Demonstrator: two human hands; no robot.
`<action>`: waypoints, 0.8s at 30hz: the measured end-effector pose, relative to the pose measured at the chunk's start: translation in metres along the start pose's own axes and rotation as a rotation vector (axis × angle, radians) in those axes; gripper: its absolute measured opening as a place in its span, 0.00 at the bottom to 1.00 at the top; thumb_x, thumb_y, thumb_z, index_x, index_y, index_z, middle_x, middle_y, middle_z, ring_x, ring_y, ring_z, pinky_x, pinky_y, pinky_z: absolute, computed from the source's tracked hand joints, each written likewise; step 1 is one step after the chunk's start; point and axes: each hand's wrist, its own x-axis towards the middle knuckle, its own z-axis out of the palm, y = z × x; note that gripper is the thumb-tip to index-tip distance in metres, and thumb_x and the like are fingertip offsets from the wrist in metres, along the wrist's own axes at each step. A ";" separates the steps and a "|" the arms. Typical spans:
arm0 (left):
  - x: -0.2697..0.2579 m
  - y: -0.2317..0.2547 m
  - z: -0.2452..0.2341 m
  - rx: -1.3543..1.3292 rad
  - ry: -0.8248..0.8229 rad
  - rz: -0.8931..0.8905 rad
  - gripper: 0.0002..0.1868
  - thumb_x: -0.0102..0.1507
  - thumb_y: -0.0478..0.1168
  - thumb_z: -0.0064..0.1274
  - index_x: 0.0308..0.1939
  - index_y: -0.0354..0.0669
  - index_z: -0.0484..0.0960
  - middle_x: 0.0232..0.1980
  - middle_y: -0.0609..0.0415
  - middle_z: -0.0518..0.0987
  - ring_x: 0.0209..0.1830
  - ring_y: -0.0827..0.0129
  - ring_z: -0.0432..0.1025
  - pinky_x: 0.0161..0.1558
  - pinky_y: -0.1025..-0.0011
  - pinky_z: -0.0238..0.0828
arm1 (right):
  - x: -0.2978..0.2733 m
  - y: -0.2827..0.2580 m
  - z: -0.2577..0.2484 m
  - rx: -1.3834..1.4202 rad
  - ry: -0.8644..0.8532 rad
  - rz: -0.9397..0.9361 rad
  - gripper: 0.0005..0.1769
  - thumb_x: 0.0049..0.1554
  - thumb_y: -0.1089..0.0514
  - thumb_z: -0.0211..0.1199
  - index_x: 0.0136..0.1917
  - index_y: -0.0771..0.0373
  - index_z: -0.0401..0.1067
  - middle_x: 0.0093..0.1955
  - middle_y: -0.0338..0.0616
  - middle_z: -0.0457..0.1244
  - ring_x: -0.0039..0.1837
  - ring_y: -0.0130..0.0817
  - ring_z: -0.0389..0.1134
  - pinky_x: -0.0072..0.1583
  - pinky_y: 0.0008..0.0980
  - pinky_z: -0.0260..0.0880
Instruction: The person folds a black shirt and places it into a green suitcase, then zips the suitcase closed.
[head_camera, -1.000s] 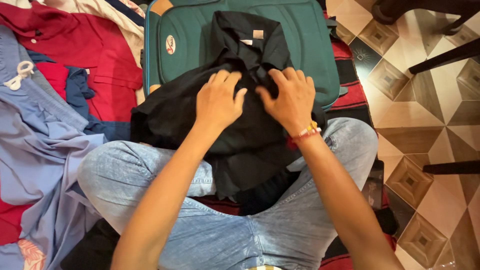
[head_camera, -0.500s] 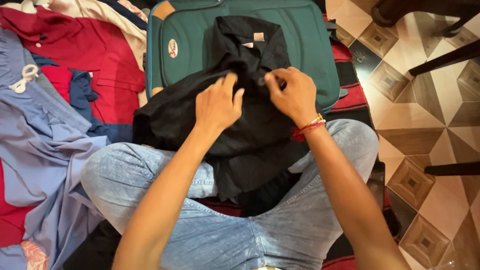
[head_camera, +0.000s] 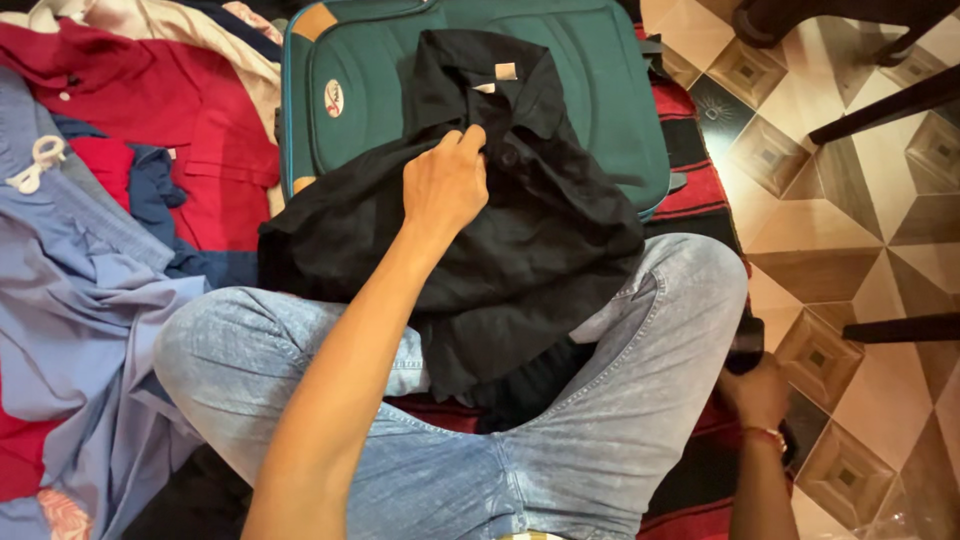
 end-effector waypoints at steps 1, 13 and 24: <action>-0.002 -0.001 -0.001 -0.023 0.009 -0.007 0.06 0.64 0.38 0.55 0.43 0.44 0.76 0.37 0.50 0.78 0.33 0.50 0.76 0.32 0.54 0.70 | 0.005 0.013 0.010 0.020 0.029 0.010 0.39 0.44 0.34 0.76 0.54 0.69 0.78 0.51 0.69 0.69 0.55 0.66 0.71 0.54 0.56 0.71; -0.017 -0.008 -0.029 -0.078 0.048 0.055 0.06 0.65 0.40 0.56 0.44 0.47 0.77 0.39 0.51 0.78 0.36 0.50 0.76 0.34 0.55 0.71 | -0.004 -0.004 -0.016 -0.257 0.163 -0.269 0.53 0.43 0.33 0.76 0.75 0.59 0.67 0.62 0.60 0.68 0.59 0.59 0.69 0.55 0.55 0.69; -0.005 0.005 -0.043 -0.291 0.068 -0.029 0.11 0.60 0.41 0.60 0.37 0.45 0.72 0.33 0.55 0.75 0.31 0.59 0.75 0.33 0.61 0.69 | -0.054 -0.261 -0.118 0.567 0.493 -1.001 0.13 0.62 0.68 0.65 0.61 0.65 0.75 0.57 0.49 0.68 0.55 0.41 0.71 0.56 0.32 0.71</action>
